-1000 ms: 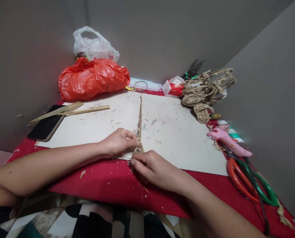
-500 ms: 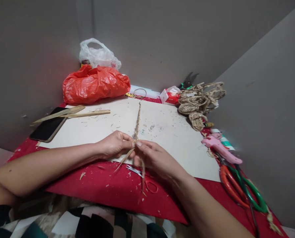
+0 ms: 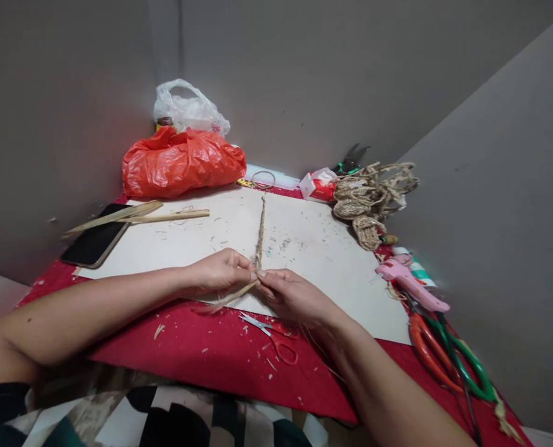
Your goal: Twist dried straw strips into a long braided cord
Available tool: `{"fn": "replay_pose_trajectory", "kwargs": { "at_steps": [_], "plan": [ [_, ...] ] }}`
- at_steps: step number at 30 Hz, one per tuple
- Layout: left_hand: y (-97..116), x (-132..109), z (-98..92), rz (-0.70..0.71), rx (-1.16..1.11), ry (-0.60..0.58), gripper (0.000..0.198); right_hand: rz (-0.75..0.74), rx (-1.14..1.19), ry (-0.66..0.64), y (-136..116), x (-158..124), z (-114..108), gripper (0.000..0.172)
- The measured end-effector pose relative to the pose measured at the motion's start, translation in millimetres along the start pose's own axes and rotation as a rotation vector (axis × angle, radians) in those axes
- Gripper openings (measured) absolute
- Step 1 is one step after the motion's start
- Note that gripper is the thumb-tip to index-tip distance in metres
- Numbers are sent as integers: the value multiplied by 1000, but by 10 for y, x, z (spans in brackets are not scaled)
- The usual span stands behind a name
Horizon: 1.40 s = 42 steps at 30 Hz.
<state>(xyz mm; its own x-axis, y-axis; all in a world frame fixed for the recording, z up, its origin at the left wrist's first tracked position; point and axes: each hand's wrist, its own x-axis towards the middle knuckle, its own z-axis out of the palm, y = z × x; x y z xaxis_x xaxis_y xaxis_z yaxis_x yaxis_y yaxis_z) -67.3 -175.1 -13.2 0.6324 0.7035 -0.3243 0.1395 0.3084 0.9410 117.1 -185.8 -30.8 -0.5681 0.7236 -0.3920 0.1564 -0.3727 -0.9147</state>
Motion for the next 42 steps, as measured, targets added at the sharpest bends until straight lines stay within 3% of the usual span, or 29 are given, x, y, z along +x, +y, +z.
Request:
{"fn": "replay_pose_trajectory", "kwargs": {
  "at_steps": [7,11,13,17,21,24,26,29,31,34,36,37,42],
  "plan": [
    [38,7,-103,12,207,-27,18,22,41,-20,15,-6,-3,41],
    [107,0,-299,42,395,-75,19,57,109,-43,5,-11,-19,39],
    [185,-18,-482,100,561,81,18,82,133,-59,-8,-16,-28,39],
    [355,-91,-970,176,896,603,18,95,170,-89,-32,-31,-43,40],
    [466,-241,-1386,25,1206,896,20,96,181,-108,-48,-47,-54,40],
    [504,-352,-1548,-225,1362,1004,22,93,201,-123,-61,-53,-56,40],
    [506,-395,-1605,-371,1389,976,24,91,217,-130,-69,-54,-54,40],
    [493,-422,-1650,-422,1359,912,23,93,228,-134,-80,-55,-47,40],
    [507,-435,-1640,-370,1318,928,19,92,224,-132,-83,-55,-42,40],
    [589,-452,-1504,-150,1135,917,15,85,199,-128,-78,-56,-41,41],
    [657,-444,-1316,35,887,785,17,75,188,-134,-70,-54,-46,41],
    [680,-429,-1198,104,745,665,20,70,187,-138,-66,-52,-48,41],
    [589,-279,-566,80,220,165,25,43,212,-132,-54,-40,-45,38]
  ]
}}
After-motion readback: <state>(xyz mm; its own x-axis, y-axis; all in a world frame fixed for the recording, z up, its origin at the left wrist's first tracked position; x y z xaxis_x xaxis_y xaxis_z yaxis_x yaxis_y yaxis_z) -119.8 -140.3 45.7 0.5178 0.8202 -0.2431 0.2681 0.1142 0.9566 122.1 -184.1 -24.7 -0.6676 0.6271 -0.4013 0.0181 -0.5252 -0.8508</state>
